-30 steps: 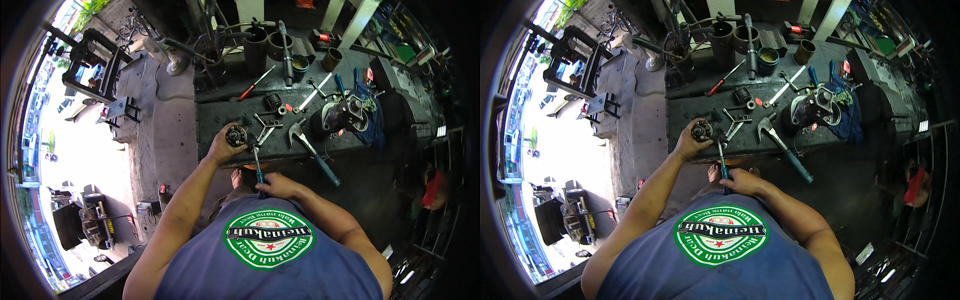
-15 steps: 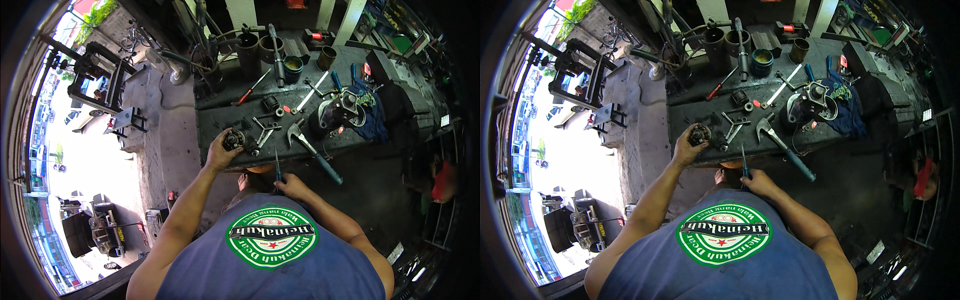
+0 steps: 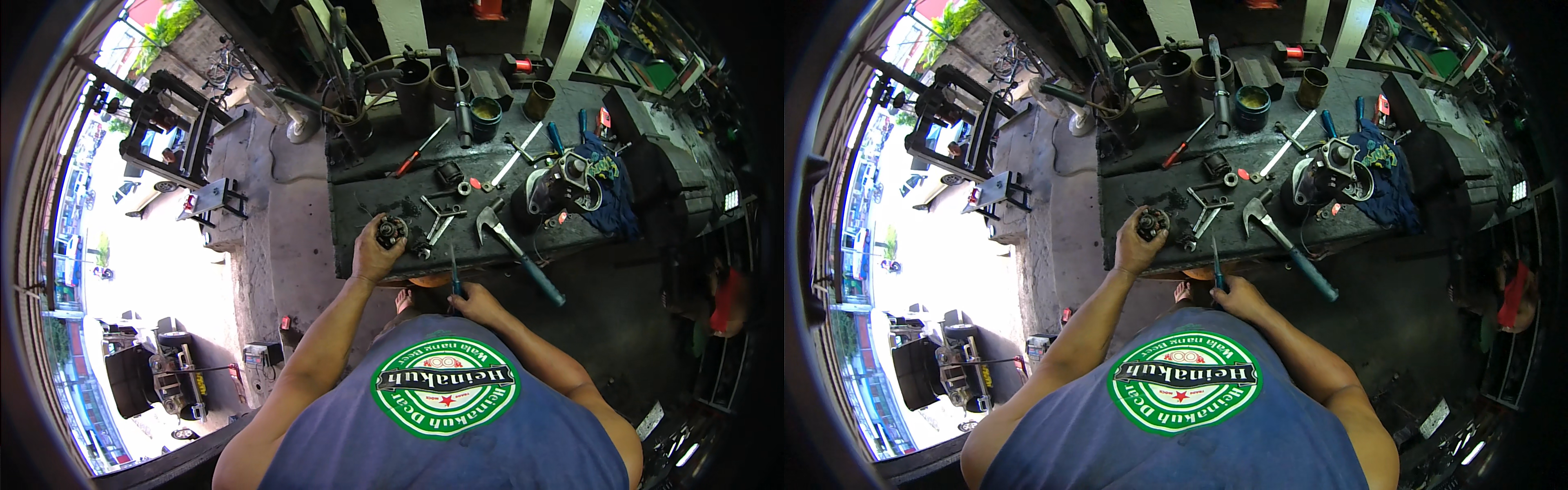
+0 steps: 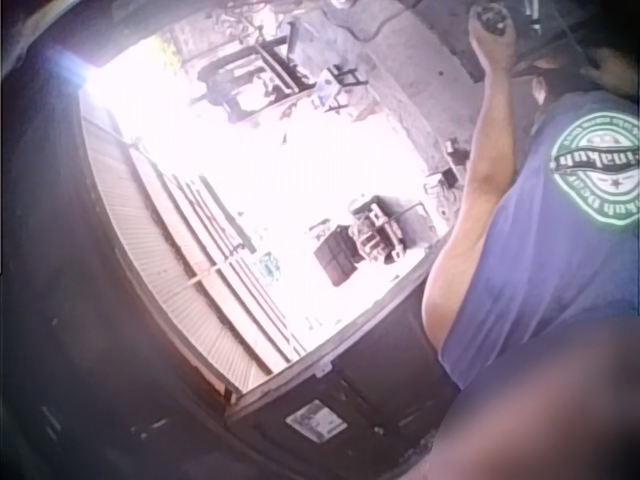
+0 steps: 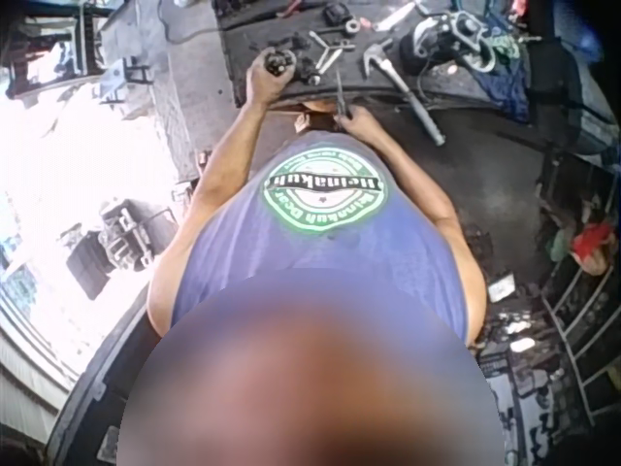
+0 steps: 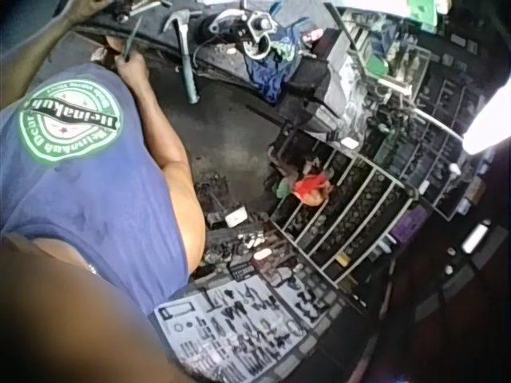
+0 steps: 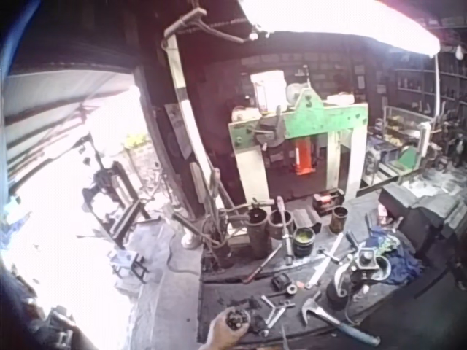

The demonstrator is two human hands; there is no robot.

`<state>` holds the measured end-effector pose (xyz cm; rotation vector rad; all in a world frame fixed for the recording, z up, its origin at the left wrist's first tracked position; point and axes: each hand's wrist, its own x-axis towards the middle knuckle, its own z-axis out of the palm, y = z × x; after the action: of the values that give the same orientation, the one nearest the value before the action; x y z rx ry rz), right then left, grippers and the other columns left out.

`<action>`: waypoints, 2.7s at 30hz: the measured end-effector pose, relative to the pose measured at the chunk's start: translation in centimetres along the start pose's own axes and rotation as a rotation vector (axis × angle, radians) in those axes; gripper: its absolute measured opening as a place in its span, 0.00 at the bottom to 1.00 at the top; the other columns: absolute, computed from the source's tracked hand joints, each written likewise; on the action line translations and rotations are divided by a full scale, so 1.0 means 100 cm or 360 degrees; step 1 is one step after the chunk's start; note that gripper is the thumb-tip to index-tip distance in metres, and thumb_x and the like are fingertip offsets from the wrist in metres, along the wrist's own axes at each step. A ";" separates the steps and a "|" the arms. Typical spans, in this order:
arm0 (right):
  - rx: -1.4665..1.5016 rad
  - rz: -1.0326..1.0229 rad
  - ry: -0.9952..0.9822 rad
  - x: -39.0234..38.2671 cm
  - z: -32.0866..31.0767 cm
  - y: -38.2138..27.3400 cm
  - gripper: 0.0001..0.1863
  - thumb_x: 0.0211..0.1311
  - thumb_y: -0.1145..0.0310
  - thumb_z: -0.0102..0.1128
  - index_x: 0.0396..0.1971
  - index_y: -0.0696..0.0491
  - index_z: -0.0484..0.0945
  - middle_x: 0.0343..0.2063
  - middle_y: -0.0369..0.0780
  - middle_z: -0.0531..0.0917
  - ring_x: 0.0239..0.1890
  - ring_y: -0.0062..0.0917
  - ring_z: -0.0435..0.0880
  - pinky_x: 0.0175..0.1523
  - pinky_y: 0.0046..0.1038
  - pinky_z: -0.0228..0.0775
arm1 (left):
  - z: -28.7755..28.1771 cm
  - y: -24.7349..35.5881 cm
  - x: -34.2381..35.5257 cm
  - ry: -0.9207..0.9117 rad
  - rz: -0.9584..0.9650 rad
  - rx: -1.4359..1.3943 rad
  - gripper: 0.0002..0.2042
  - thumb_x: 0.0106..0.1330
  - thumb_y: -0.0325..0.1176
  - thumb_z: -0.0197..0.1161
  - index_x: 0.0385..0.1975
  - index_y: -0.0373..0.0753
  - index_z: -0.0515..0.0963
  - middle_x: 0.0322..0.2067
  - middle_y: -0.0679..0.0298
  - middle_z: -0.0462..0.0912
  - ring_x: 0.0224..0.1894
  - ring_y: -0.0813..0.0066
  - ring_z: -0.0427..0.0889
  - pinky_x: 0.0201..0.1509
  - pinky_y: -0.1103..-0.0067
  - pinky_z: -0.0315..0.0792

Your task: The person disassembles a small mechanical component on a workbench, removes a spring, and uses a screwdriver to adjust internal parts. They then reassemble the component and place it back on the bench.

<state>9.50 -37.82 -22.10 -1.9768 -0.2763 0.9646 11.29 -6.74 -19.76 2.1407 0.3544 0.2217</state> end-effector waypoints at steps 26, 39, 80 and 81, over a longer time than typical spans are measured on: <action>0.0026 0.0352 0.0069 0.015 0.008 -0.067 0.18 0.77 0.59 0.68 0.45 0.62 0.86 0.36 0.48 0.94 0.40 0.38 0.95 0.49 0.41 0.84 | -0.050 -0.077 -0.084 -0.0112 -0.0176 -0.0210 0.31 0.67 0.31 0.78 0.70 0.36 0.79 0.65 0.48 0.85 0.69 0.52 0.84 0.72 0.62 0.80; -0.0023 0.0404 0.0364 0.013 0.034 -0.076 0.18 0.74 0.60 0.68 0.47 0.62 0.86 0.37 0.50 0.93 0.42 0.39 0.95 0.51 0.42 0.84 | -0.062 -0.045 0.010 -0.0428 0.0405 -0.0285 0.42 0.64 0.28 0.79 0.81 0.34 0.68 0.79 0.50 0.72 0.80 0.54 0.74 0.81 0.64 0.72; 0.0063 0.0551 0.0588 0.002 0.020 -0.056 0.19 0.74 0.58 0.70 0.48 0.62 0.86 0.38 0.53 0.92 0.42 0.43 0.93 0.50 0.43 0.82 | -0.028 -0.057 0.006 -0.0360 0.0175 -0.0792 0.32 0.62 0.23 0.81 0.68 0.32 0.79 0.73 0.49 0.80 0.74 0.58 0.81 0.80 0.65 0.73; 0.0047 0.0546 0.0585 0.007 0.015 -0.053 0.20 0.74 0.57 0.70 0.48 0.61 0.86 0.39 0.55 0.92 0.44 0.47 0.94 0.52 0.45 0.82 | -0.032 -0.053 0.008 -0.0400 0.0162 -0.0794 0.34 0.62 0.25 0.82 0.70 0.33 0.77 0.75 0.49 0.77 0.76 0.58 0.78 0.81 0.64 0.72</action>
<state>9.77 -33.49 -18.69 -2.1679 0.2889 0.7835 10.25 -1.17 -22.40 1.6681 0.0341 0.0840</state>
